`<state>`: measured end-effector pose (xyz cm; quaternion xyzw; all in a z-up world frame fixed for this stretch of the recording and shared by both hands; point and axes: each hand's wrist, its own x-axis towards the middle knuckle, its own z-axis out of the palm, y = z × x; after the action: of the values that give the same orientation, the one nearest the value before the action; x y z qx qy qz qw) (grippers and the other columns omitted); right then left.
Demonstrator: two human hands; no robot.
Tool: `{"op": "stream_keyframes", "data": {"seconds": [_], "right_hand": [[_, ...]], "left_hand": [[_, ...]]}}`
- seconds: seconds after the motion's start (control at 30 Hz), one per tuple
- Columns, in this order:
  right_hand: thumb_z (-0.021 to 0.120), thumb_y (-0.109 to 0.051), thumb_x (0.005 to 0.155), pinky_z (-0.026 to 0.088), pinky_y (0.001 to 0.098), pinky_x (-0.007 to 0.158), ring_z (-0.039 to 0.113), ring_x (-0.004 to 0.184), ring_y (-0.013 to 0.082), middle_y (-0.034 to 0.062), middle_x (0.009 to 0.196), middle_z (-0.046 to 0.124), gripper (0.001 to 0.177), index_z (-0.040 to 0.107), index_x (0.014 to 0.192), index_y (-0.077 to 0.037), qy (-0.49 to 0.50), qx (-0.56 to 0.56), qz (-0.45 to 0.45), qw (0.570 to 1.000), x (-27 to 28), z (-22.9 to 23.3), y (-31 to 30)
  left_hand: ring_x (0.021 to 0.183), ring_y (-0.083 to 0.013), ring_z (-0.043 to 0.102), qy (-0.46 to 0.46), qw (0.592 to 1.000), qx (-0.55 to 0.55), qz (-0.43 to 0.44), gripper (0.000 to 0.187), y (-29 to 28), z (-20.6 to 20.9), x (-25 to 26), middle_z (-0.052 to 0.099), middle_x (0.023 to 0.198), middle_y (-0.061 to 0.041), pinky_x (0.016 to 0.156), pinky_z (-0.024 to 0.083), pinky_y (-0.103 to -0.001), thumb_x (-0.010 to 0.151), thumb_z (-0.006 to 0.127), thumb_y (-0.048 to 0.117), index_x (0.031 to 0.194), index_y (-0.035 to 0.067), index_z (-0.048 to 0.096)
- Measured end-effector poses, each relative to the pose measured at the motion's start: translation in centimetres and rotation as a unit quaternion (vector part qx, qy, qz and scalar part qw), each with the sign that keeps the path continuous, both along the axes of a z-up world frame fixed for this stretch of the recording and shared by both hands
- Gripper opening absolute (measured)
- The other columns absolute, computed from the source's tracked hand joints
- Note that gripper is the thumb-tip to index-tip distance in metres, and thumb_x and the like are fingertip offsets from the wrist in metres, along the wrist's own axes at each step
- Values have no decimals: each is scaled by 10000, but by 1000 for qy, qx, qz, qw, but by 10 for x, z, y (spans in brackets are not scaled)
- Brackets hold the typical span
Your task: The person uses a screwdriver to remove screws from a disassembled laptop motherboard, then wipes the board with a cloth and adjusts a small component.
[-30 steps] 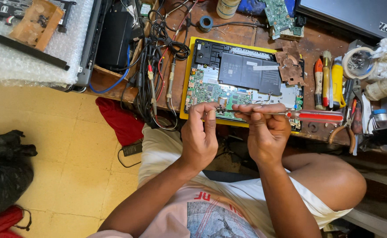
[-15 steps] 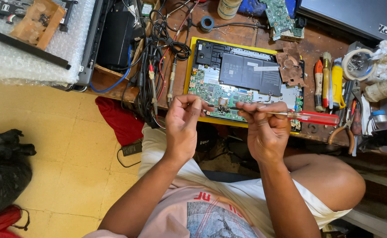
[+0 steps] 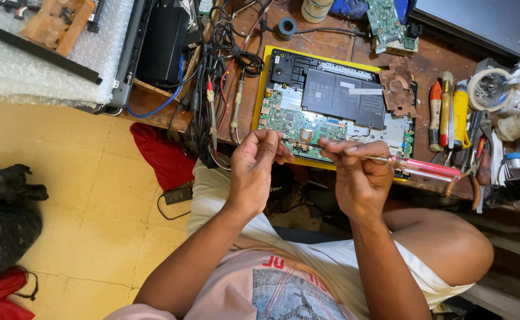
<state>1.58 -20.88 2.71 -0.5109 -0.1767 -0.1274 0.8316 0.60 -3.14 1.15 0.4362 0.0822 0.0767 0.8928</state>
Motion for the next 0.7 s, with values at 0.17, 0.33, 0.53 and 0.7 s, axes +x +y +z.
{"op": "stream_keyframes", "data": {"seconds": [0.17,0.33,0.53,0.7], "right_hand": [[523,35,1122,688,506,1040,739,1247,508,348,1100,728,30,519,1094,28,3,-8,-4,1000,2,-1,-1],[525,21,1128,691,475,1041,746,1248,486,338,1115,738,27,522,1101,19,13,-6,-4,1000,3,-2,0],[539,0,1129,692,453,1037,760,1229,462,341,1131,749,23,524,1119,15,39,-2,-10,999,3,-4,1],[545,-27,1130,695,426,1034,773,1213,417,326,1161,760,44,529,1143,12,57,-5,-16,998,4,-5,4]], "left_hand": [[754,-230,767,7,1000,29,-1,167,1,2,-1,712,822,-124,720,510,-250,1131,639,168,1083,9,649],[748,-221,766,4,1000,28,3,151,-1,3,-1,699,828,-100,708,499,-236,1131,637,156,1054,26,641],[729,-221,767,-2,998,58,16,142,-1,0,0,705,820,-111,686,491,-234,1124,648,139,1041,23,647],[734,-204,774,-22,993,115,23,119,4,-2,-3,753,846,-138,693,501,-227,1110,671,120,1099,5,703]]}}
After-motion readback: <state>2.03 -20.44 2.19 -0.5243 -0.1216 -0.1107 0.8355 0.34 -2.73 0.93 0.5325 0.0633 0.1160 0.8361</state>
